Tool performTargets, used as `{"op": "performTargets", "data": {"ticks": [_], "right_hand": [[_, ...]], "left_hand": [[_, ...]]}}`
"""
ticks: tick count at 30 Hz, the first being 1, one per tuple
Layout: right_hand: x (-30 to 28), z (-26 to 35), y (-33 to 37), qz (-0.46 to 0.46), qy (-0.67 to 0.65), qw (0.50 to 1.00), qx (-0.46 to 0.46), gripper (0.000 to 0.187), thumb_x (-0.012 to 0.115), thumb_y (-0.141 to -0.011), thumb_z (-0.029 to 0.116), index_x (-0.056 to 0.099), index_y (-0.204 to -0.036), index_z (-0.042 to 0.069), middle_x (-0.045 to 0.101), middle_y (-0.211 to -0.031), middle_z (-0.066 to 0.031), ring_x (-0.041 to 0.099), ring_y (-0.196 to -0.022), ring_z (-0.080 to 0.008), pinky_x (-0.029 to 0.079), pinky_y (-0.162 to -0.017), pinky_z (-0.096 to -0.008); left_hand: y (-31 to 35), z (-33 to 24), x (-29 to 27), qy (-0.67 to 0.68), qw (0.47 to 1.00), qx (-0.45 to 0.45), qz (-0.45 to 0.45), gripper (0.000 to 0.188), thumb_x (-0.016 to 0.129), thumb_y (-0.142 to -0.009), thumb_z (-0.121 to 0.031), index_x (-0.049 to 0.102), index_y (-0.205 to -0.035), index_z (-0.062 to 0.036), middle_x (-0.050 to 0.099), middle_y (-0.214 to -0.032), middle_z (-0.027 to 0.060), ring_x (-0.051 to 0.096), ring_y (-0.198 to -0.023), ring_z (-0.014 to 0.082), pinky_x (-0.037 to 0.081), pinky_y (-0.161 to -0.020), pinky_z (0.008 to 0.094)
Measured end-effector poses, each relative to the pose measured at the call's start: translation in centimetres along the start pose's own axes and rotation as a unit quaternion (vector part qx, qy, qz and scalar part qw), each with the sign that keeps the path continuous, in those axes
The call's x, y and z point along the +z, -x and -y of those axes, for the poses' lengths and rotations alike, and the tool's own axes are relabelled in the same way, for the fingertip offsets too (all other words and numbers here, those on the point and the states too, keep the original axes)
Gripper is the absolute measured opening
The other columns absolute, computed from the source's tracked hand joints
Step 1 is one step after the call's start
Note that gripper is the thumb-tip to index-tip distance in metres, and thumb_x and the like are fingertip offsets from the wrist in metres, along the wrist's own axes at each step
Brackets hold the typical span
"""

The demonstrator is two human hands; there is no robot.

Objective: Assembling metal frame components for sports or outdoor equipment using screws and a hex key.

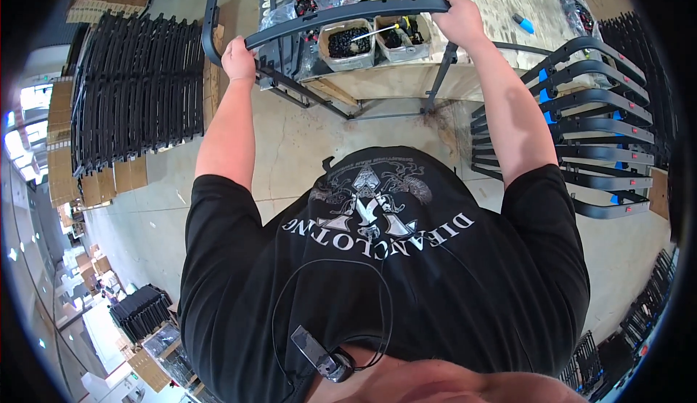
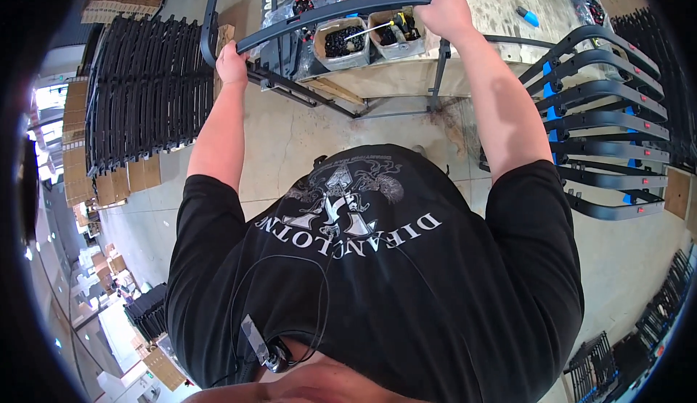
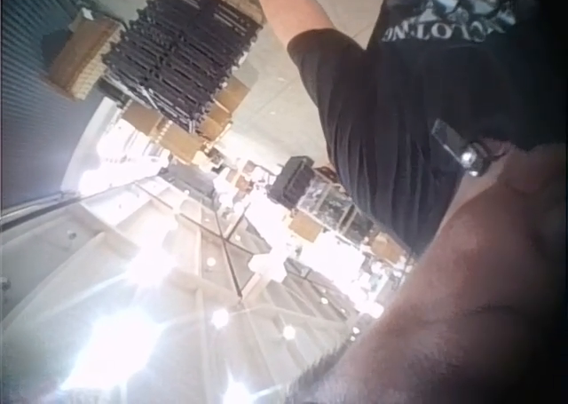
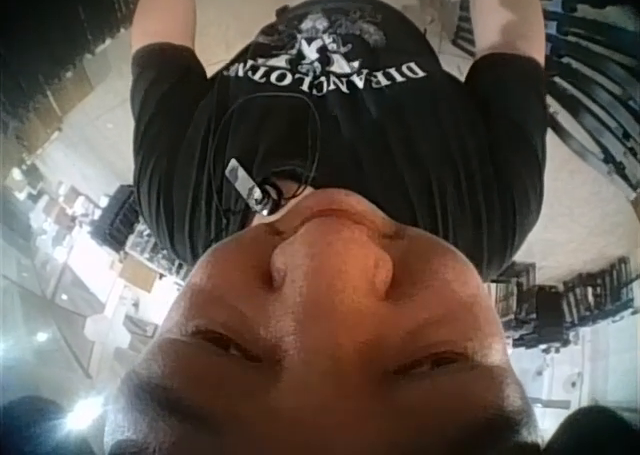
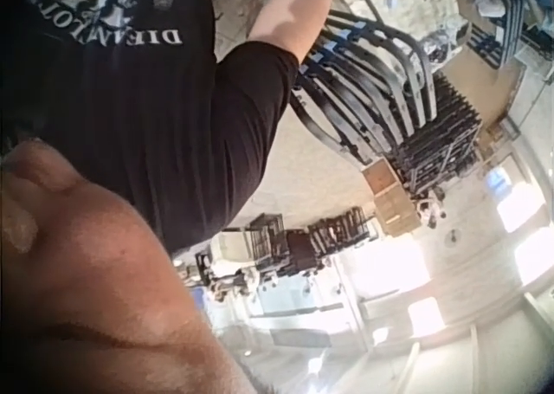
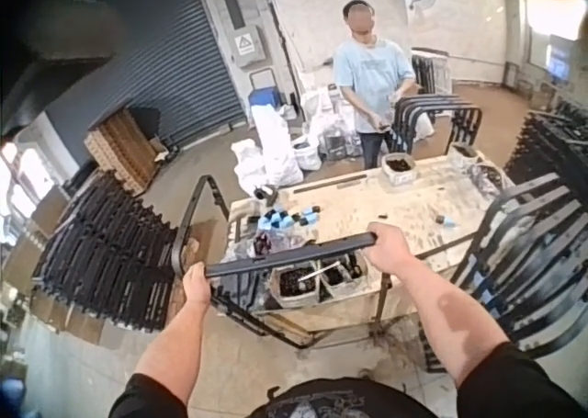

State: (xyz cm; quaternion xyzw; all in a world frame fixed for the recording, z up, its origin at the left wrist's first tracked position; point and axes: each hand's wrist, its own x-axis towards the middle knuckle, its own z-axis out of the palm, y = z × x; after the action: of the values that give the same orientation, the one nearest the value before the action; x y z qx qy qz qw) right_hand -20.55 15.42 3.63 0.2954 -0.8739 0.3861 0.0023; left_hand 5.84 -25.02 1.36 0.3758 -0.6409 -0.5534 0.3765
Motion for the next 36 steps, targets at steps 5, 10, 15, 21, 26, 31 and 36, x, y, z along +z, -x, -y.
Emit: {"op": "performTargets", "data": {"ticks": [5, 10, 15, 21, 26, 31, 36], "right_hand": [[0.9, -0.6, 0.1, -0.036, -0.031, 0.999, 0.001, 0.024, 0.07, -0.077, 0.022, 0.07, -0.098, 0.01, 0.069, -0.081, -0.0143, 0.069, -0.079, -0.0321, 0.054, -0.075, -0.0406], [5.5, -3.0, 2.3, -0.256, -0.154, 0.954, 0.006, 0.06, 0.085, -0.073, 0.025, 0.055, -0.118, -0.001, 0.06, -0.109, -0.0178, 0.061, -0.097, -0.0313, 0.05, -0.086, -0.0412], [13.9, -12.4, 16.0, -0.03, -0.208, 0.941, 0.266, 0.044, 0.081, -0.081, 0.024, 0.059, -0.107, -0.003, 0.066, -0.099, -0.0145, 0.066, -0.089, -0.0245, 0.053, -0.08, -0.0353], [15.5, -3.5, 16.9, 0.041, -0.192, 0.97, 0.144, 0.031, 0.074, -0.087, 0.017, 0.063, -0.111, 0.001, 0.068, -0.096, -0.0133, 0.067, -0.084, -0.0213, 0.055, -0.078, -0.0342], [16.7, 3.0, 6.8, 0.018, 0.098, 0.994, 0.045, 0.038, 0.066, -0.091, 0.034, 0.067, -0.118, 0.007, 0.069, -0.105, -0.0165, 0.067, -0.102, -0.033, 0.052, -0.09, -0.0471], [19.1, 4.2, -2.3, 0.146, 0.341, 0.92, 0.128, 0.044, 0.053, -0.094, 0.043, 0.067, -0.125, 0.015, 0.067, -0.126, -0.016, 0.063, -0.119, -0.0348, 0.051, -0.095, -0.0505], [21.9, -3.1, -5.1, 0.228, 0.349, 0.907, 0.063, 0.04, 0.048, -0.098, 0.035, 0.067, -0.129, 0.017, 0.065, -0.136, -0.0118, 0.06, -0.128, -0.0347, 0.049, -0.102, -0.0491]], "left_hand": [[-0.2, -0.2, 0.6, 0.013, 1.0, -0.015, 0.0, 0.03, 0.058, -0.095, -0.027, 0.062, -0.079, -0.003, 0.057, -0.07, 0.0034, 0.053, -0.06, 0.0135, 0.046, -0.061, 0.0294], [-0.6, 0.7, -0.4, 0.015, 1.0, -0.008, -0.007, 0.03, 0.058, -0.096, -0.028, 0.061, -0.079, -0.0036, 0.057, -0.069, 0.0029, 0.053, -0.06, 0.0129, 0.045, -0.061, 0.0288], [-0.3, -0.7, 0.7, -0.003, 1.0, 0.016, 0.022, 0.032, 0.057, -0.097, -0.029, 0.061, -0.079, -0.003, 0.057, -0.069, 0.0028, 0.052, -0.061, 0.0121, 0.043, -0.062, 0.0271], [-0.1, 0.3, -0.7, -0.027, 0.998, 0.057, 0.03, 0.034, 0.054, -0.099, -0.028, 0.061, -0.079, -0.0003, 0.054, -0.068, 0.0009, 0.049, -0.063, 0.0108, 0.041, -0.059, 0.0277], [-0.2, 0.4, -0.8, -0.077, 0.989, 0.121, 0.046, 0.036, 0.053, -0.099, -0.025, 0.057, -0.077, 0.0029, 0.049, -0.063, 0.0116, 0.046, -0.062, 0.0176, 0.04, -0.06, 0.0355], [-0.1, -0.4, -1.3, -0.083, 0.974, 0.204, 0.057, 0.036, 0.052, -0.1, -0.023, 0.052, -0.073, 0.0015, 0.049, -0.062, 0.0121, 0.046, -0.06, 0.0184, 0.04, -0.057, 0.037], [-1.0, -0.2, -0.9, -0.062, 0.972, 0.206, 0.099, 0.034, 0.053, -0.098, -0.018, 0.049, -0.071, 0.0007, 0.046, -0.062, 0.0126, 0.045, -0.058, 0.0214, 0.039, -0.057, 0.0385]]}}
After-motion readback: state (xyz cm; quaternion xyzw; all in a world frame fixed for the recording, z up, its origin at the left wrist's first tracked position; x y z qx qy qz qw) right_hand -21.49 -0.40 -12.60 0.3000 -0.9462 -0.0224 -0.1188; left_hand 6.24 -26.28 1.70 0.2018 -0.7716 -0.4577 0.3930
